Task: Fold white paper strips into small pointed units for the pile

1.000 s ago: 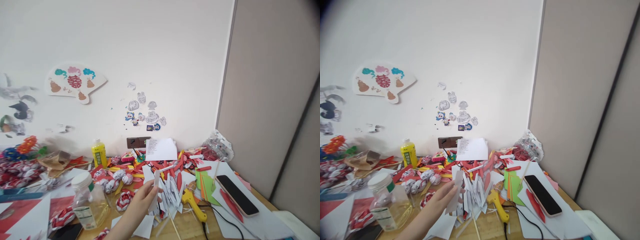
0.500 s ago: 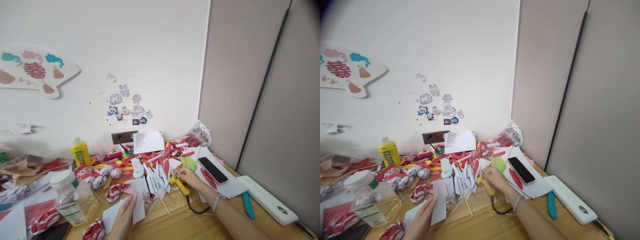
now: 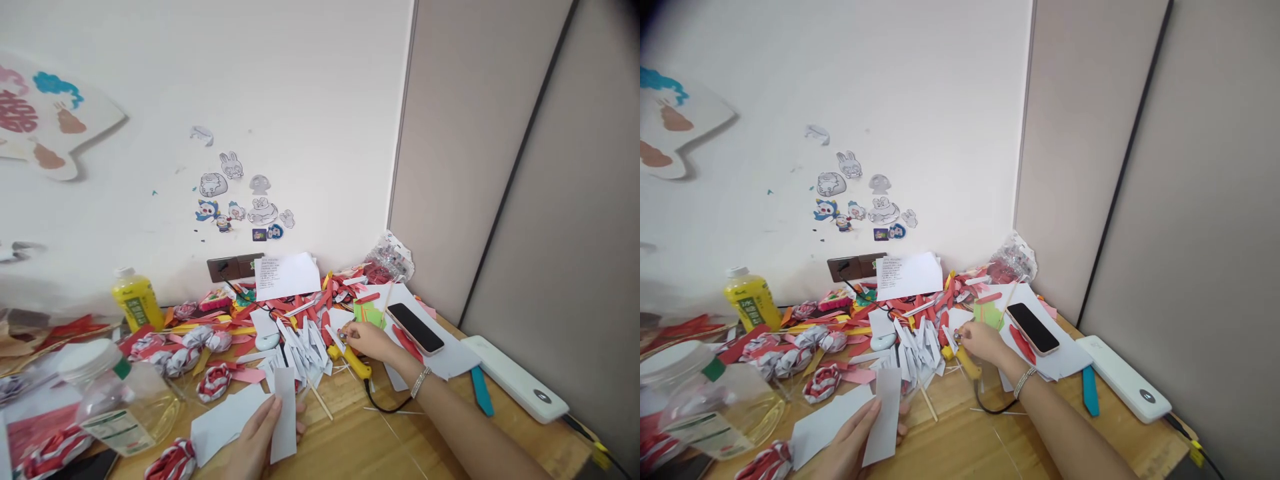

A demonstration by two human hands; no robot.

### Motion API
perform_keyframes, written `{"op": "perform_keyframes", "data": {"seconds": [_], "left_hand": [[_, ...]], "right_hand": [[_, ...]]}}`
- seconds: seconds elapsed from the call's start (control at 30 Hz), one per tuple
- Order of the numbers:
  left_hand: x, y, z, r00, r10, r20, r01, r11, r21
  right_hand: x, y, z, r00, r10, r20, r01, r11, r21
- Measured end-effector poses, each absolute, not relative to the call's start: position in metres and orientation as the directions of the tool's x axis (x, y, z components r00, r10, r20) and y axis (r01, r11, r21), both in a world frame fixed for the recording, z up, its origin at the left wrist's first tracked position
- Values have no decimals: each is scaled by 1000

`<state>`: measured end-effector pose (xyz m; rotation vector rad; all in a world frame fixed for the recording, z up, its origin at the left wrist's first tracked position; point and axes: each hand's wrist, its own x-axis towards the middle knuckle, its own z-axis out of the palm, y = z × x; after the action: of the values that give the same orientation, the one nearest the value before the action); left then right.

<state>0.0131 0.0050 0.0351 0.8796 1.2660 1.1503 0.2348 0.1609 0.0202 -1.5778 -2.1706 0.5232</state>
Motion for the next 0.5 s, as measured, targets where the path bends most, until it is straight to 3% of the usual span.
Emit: {"op": "perform_keyframes", "data": {"seconds": [0.5], "left_hand": [[6, 17, 14, 8, 965, -264, -150, 262, 953]], "right_hand": [[229, 135, 33, -263, 939, 222, 885, 327, -332]]}}
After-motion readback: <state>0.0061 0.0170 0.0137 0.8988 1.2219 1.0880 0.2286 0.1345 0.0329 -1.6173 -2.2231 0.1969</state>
